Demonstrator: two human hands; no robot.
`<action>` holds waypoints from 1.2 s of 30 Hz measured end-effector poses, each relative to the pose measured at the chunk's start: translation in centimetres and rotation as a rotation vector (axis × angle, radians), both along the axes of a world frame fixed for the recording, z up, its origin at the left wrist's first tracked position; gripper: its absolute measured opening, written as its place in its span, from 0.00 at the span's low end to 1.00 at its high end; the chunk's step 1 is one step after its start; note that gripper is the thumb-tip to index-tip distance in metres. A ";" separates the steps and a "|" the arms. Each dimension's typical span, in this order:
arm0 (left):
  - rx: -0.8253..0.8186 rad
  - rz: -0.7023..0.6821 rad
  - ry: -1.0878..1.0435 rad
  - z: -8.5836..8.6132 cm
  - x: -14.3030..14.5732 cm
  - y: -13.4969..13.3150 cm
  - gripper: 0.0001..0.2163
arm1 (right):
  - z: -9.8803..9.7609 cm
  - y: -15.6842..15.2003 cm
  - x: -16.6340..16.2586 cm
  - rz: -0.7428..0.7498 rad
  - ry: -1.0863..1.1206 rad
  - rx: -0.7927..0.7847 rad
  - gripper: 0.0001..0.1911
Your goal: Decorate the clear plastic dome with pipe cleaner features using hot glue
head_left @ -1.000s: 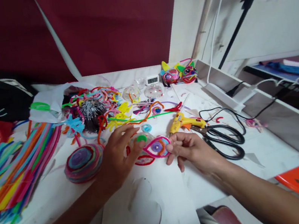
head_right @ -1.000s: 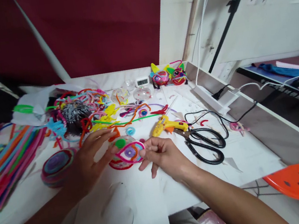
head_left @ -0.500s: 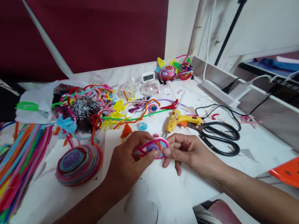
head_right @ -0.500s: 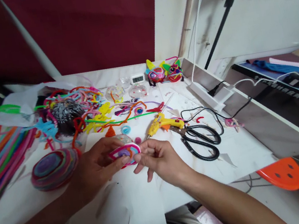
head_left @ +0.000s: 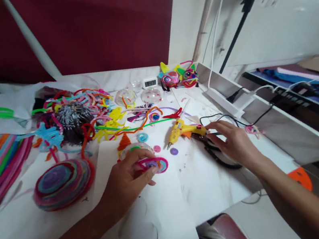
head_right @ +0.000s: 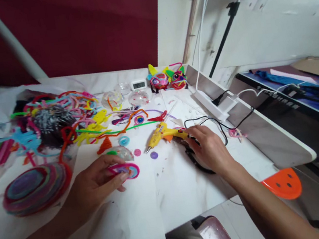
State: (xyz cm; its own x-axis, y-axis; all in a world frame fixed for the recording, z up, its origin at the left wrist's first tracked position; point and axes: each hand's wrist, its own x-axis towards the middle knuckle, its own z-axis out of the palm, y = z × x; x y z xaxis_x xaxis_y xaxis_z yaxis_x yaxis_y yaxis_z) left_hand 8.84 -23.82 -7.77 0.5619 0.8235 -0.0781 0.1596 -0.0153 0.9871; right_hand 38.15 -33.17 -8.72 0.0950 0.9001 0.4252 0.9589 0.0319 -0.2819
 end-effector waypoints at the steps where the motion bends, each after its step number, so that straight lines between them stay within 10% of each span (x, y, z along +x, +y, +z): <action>1: 0.003 -0.001 -0.003 -0.2 -0.1 0.0 0.12 | 0.0 0.8 0.1 0.048 -0.047 -0.017 0.13; 16: 0.228 -0.038 0.028 -1.3 -1.1 0.3 0.09 | -0.2 6.7 -1.5 0.134 -0.213 -0.357 0.20; 36: 0.315 0.020 -0.024 -1.5 -1.6 1.0 0.07 | 1.8 6.0 -0.8 0.223 0.203 -0.050 0.13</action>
